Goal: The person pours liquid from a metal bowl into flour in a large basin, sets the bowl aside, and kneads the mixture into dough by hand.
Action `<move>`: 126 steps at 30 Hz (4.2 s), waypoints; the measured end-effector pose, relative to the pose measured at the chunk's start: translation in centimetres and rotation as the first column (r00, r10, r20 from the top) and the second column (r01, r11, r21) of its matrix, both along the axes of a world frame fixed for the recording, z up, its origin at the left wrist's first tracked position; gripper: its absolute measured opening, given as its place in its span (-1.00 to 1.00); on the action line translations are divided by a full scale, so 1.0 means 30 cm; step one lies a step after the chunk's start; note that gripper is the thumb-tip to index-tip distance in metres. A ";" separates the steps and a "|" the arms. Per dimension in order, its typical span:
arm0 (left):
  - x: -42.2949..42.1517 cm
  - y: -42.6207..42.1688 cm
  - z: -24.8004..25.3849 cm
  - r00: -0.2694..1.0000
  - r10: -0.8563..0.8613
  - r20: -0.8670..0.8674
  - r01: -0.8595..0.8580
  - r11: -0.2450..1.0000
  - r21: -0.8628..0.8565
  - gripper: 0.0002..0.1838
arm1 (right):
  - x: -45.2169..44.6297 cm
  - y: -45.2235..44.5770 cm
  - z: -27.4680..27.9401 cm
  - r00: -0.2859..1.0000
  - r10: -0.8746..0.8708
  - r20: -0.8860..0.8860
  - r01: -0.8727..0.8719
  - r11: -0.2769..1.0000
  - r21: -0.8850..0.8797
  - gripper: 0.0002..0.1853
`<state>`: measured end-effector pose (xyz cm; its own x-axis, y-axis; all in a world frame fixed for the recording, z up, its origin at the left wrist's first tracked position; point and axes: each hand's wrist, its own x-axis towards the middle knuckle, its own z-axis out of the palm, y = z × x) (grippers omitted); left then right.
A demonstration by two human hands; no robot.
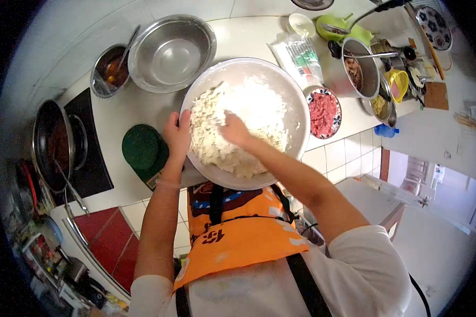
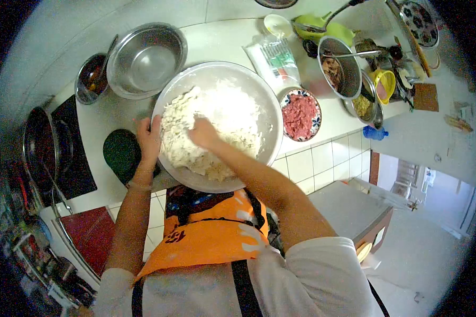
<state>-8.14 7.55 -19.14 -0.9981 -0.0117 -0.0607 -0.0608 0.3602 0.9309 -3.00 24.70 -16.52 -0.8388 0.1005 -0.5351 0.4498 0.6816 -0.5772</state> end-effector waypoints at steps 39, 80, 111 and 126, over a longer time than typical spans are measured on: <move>0.257 -0.002 0.080 0.961 0.246 -0.126 -0.273 0.918 -0.288 -0.65 | -0.142 0.549 0.116 -0.040 0.801 0.597 -0.843 -0.348 0.410 -0.80; 0.239 -0.006 0.057 0.964 0.195 -0.179 -0.247 0.907 -0.340 -0.63 | 0.075 0.501 0.010 0.222 0.931 0.288 -0.946 0.135 0.295 -0.60; 0.251 0.006 0.053 0.944 0.269 -0.192 -0.324 0.867 -0.378 -0.62 | 0.135 0.509 0.117 0.206 0.844 0.496 -0.922 -0.002 0.387 -0.74; 0.252 -0.021 -0.010 0.943 0.091 -0.319 -0.230 0.873 -0.430 -0.61 | -0.019 0.486 0.021 0.316 0.906 0.281 -0.873 0.162 0.459 -0.82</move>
<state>-0.57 6.92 -19.43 -0.9533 -0.1305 0.2723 0.0826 0.7547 0.6509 -3.57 39.29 -15.89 -0.5513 -0.5351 -0.6401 -0.6671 0.7435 -0.0470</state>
